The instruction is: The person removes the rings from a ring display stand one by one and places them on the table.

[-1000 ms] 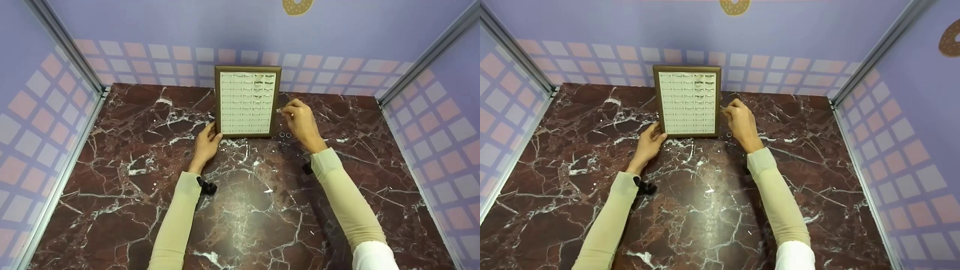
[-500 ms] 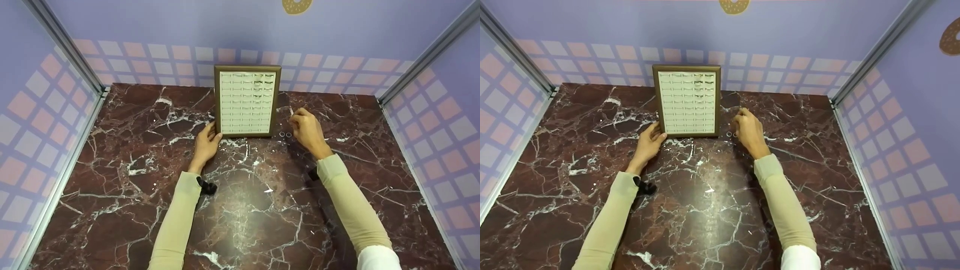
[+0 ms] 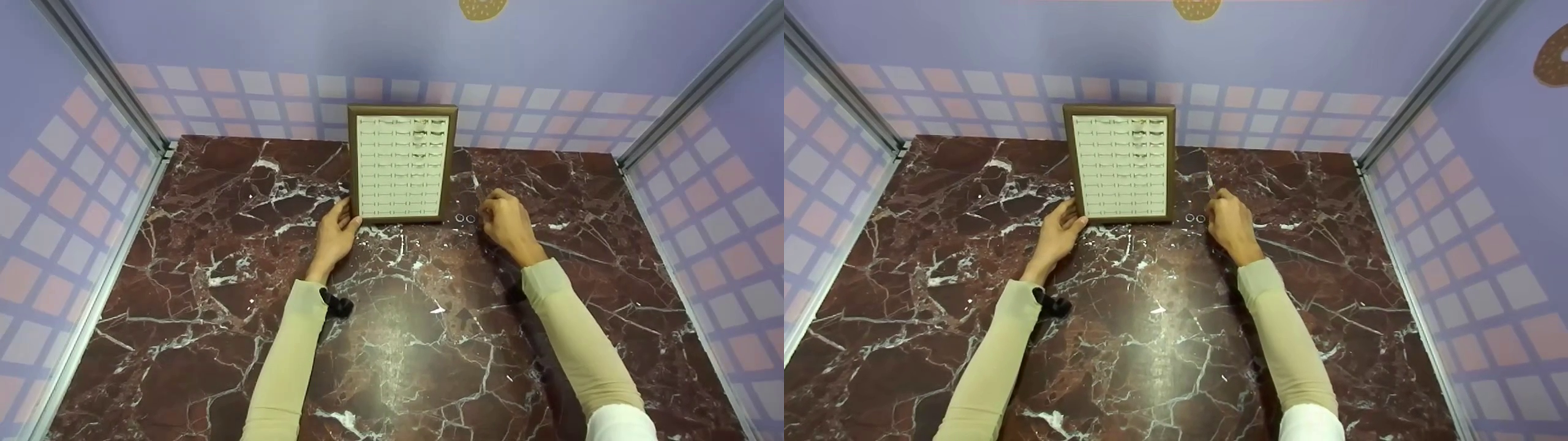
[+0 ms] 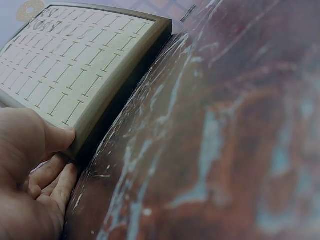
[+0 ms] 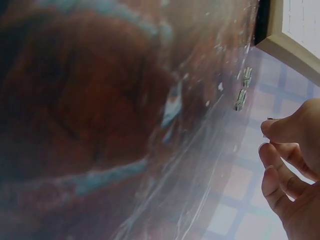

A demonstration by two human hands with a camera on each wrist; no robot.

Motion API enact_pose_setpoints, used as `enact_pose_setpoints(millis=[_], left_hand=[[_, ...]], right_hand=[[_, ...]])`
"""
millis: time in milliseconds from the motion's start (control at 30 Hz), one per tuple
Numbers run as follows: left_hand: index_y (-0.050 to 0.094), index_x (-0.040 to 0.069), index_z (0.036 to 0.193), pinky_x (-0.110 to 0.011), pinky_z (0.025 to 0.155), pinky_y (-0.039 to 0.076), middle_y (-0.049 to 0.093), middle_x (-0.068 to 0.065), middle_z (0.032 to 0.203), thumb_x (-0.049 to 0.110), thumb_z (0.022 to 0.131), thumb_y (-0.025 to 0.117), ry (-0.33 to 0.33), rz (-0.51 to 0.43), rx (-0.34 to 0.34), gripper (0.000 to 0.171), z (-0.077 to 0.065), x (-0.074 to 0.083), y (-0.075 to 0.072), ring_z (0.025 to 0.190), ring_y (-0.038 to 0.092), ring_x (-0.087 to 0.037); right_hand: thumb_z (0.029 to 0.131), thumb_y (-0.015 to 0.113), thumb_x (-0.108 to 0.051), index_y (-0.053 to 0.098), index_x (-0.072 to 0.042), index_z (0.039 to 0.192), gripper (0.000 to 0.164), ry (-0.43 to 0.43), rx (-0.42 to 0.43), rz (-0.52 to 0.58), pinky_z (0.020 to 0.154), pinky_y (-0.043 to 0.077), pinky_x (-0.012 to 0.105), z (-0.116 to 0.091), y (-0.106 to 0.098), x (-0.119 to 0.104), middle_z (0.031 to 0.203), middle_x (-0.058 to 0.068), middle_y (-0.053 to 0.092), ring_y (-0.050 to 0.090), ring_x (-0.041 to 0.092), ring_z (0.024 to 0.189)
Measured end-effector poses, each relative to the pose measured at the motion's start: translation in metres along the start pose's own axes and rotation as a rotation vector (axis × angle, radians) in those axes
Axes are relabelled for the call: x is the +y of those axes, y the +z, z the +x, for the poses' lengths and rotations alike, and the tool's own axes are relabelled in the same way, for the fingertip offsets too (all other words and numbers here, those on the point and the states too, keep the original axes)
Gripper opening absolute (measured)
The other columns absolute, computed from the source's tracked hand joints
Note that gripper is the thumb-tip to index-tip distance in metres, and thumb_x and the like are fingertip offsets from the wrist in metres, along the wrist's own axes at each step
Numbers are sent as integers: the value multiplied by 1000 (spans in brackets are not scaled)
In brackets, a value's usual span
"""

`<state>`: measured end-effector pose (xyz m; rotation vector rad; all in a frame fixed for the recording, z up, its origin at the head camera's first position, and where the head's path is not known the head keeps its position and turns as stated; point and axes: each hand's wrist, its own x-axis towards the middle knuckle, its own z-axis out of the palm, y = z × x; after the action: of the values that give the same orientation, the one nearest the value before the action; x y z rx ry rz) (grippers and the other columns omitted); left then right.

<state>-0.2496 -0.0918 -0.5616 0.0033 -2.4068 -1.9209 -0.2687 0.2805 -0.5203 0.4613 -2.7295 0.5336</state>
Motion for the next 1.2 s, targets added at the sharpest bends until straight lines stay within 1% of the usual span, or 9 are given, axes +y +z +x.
enact_pose_setpoints(millis=[100, 233, 400, 600, 767, 867, 1000, 1200], left_hand=[[46, -3, 158, -37, 126, 46, 53, -26, 158, 1, 105, 64, -2, -7, 0, 57, 0, 0, 1, 146, 53, -38], [46, -3, 158, -37, 125, 47, 54, -27, 156, 1, 105, 64, -4, -12, 1, 57, 1, 0, 0, 145, 54, -38], [47, -3, 158, -37, 125, 47, 55, -26, 156, 1, 104, 64, -3, -11, 5, 57, 1, 1, 0, 144, 55, -38], [47, -3, 158, -38, 124, 48, 54, -27, 156, 1, 104, 65, -5, -7, 6, 57, 1, 0, 0, 144, 55, -39], [47, -2, 158, -38, 125, 47, 54, -27, 156, 2, 104, 65, -7, -6, 3, 57, 0, -1, 0, 145, 55, -38], [46, -2, 159, -37, 125, 47, 54, -27, 155, 3, 105, 65, -11, -5, 0, 57, 0, -1, 0, 145, 54, -38], [46, -2, 158, -37, 125, 47, 55, -26, 154, 4, 105, 65, -10, -11, 0, 56, -1, 0, -1, 145, 55, -37], [48, -4, 157, -38, 124, 48, 56, -28, 153, 2, 104, 65, 9, -19, 14, 56, 0, 0, 1, 143, 56, -39]], right_hand=[[79, 61, 10, 76, 0, 79, 18, 2, -23, -6, 69, 62, 52, -3, 0, 3, 94, 13, 70, 69, 37, 81], [80, 63, 10, 76, 0, 79, 17, 11, -62, -13, 70, 62, 54, -4, 0, 7, 93, 13, 70, 69, 37, 81], [83, 68, 7, 79, 0, 83, 13, 37, -104, -10, 74, 64, 57, -6, 0, 9, 98, 14, 72, 72, 40, 86], [84, 67, 6, 82, -1, 89, 17, 50, -144, -15, 78, 66, 58, -7, 3, 10, 103, 13, 73, 73, 41, 92], [84, 67, 5, 80, -2, 85, 15, 49, -148, -31, 75, 65, 59, -8, 5, 10, 102, 13, 73, 73, 41, 88], [84, 67, 5, 80, -1, 84, 13, 41, -141, -32, 76, 64, 59, -9, 5, 10, 101, 14, 72, 73, 42, 88], [84, 68, 4, 81, 0, 88, 14, 29, -132, -29, 78, 65, 59, -8, 5, 9, 101, 15, 72, 73, 43, 90], [87, 72, -1, 80, 0, 94, 11, 55, -129, -42, 75, 64, 62, -5, 0, 5, 100, 15, 68, 72, 46, 86]])
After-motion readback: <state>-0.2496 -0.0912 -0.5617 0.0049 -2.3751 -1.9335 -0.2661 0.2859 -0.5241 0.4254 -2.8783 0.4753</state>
